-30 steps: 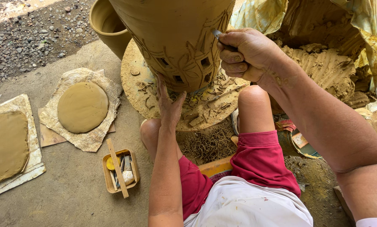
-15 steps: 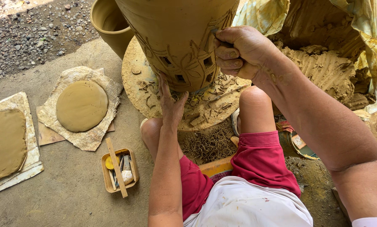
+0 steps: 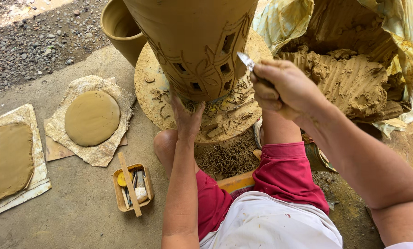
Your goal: The person sits on a low stool and uses a small carving tool to etch intricate patterns into the surface of a large clay pot. They rotate the pot on a wooden board to access different sections and continue carving the design.
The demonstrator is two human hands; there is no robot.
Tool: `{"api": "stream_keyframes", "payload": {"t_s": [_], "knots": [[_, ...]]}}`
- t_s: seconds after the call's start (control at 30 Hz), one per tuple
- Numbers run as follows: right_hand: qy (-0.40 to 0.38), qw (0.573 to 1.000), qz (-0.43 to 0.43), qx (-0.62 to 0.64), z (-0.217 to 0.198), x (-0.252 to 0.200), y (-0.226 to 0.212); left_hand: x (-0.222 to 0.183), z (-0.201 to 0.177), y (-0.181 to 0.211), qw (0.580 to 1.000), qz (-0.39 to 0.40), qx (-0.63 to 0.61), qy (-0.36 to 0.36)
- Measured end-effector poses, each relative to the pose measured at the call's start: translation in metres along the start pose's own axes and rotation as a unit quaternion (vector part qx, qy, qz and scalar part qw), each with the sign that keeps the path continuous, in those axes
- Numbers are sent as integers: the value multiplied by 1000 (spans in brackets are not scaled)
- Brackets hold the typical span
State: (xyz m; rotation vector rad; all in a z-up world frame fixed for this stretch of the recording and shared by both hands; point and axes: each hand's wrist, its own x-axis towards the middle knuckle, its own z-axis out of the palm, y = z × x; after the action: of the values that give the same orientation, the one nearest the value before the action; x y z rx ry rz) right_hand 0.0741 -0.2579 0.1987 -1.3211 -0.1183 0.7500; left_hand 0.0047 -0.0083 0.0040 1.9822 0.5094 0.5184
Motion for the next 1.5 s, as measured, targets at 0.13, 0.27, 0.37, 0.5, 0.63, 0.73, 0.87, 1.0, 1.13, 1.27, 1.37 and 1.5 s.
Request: {"api": "stream_keyframes", "payload": {"t_s": [0.13, 0.27, 0.37, 0.5, 0.63, 0.73, 0.87, 1.0, 1.13, 1.27, 1.37, 1.5], "knots": [[-73, 996, 44, -26, -10, -7, 47, -36, -7, 17, 999, 48, 1, -5], [-234, 969, 55, -58, -12, 10, 94, -74, 2, 34, 947, 101, -259, -163], [-192, 967, 162, -40, -18, 18, 112, -92, 14, 34, 852, 2, -466, -240], [-189, 962, 192, -35, -28, 15, 130, -105, 39, 21, 825, -70, -512, -229], [-234, 958, 165, -28, -51, 6, 138, -103, 35, 8, 787, -23, -574, -228], [-213, 962, 168, 1, -75, 4, 140, -76, 1, -2, 828, 7, -540, -150], [-146, 978, 147, 25, -93, 14, 165, -56, -1, -10, 982, -31, -184, 9], [-69, 978, 190, 43, -101, 31, 208, -69, 43, -31, 972, 16, 39, 233], [-16, 980, 186, 61, -111, 36, 248, -69, 70, -66, 955, 30, 125, 269], [-13, 978, 188, 94, -128, 33, 269, -70, 68, -97, 960, 10, 133, 245], [-29, 981, 148, 118, -132, 34, 270, -54, 51, -98, 969, -3, 71, 239], [-21, 982, 142, 119, -127, 34, 265, -38, 20, -70, 967, -26, 61, 244]]}}
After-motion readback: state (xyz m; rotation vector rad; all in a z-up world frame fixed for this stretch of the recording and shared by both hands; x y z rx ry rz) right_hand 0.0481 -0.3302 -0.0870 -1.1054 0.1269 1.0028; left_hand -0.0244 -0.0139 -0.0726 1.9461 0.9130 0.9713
